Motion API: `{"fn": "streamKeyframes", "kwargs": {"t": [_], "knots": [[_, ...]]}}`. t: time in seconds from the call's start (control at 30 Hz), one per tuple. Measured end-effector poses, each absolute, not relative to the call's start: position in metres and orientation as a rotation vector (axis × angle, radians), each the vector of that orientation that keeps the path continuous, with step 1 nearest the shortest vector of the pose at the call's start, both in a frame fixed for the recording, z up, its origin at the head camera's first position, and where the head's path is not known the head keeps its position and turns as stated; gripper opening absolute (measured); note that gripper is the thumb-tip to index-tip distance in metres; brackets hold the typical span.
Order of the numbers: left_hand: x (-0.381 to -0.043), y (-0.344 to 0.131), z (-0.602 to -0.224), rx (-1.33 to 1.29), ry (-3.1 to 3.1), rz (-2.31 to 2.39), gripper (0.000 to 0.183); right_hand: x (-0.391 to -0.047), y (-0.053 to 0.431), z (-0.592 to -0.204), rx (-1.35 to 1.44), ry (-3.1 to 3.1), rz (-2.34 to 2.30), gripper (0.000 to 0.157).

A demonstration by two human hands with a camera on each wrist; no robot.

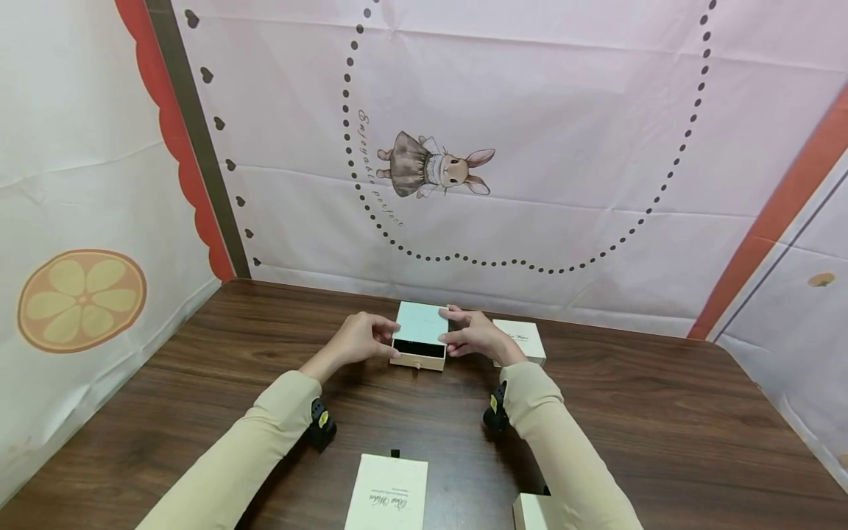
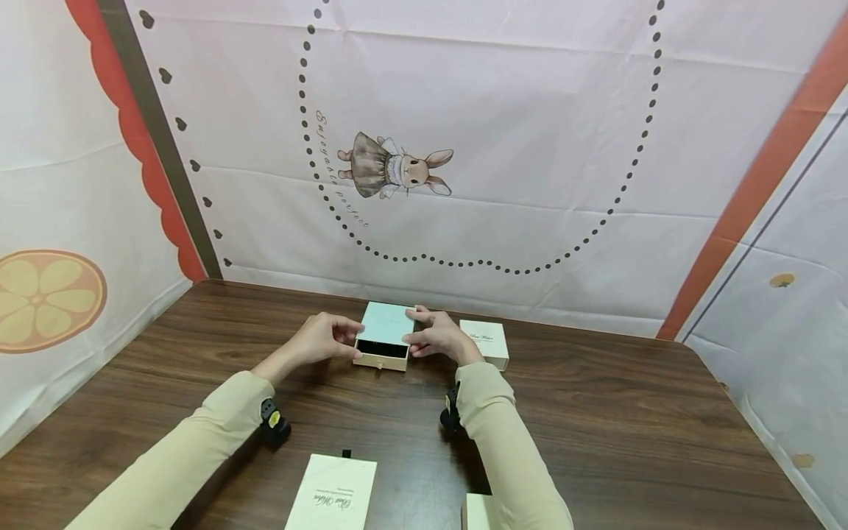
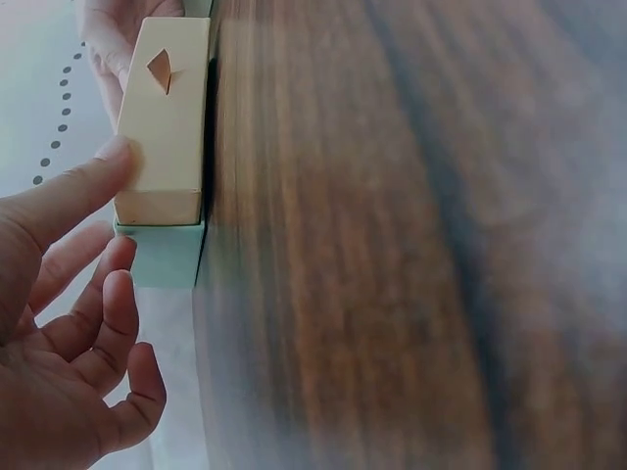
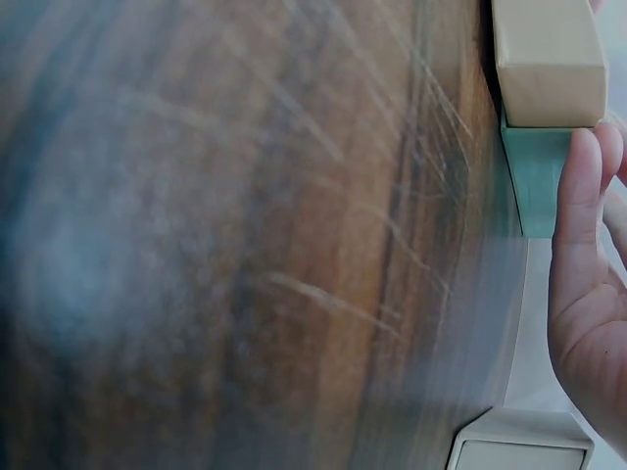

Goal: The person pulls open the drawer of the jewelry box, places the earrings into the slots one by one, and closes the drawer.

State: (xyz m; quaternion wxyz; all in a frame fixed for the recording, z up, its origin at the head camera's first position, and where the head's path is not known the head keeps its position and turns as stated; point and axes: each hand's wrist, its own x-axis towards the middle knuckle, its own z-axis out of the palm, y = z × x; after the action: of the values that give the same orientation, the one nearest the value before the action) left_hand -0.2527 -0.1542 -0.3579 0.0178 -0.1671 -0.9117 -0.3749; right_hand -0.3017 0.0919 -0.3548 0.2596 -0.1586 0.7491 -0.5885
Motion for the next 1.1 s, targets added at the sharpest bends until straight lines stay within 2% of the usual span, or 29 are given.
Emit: {"fn": "streamKeyframes", "kwargs": {"t": [1.1], "knots": [[-0.271, -0.152, -0.358, -0.472, -2.832, -1.201, 0.037, -0.303, 0.092, -0.356, -0.407, 2.031, -1.607, 0.063]]}}
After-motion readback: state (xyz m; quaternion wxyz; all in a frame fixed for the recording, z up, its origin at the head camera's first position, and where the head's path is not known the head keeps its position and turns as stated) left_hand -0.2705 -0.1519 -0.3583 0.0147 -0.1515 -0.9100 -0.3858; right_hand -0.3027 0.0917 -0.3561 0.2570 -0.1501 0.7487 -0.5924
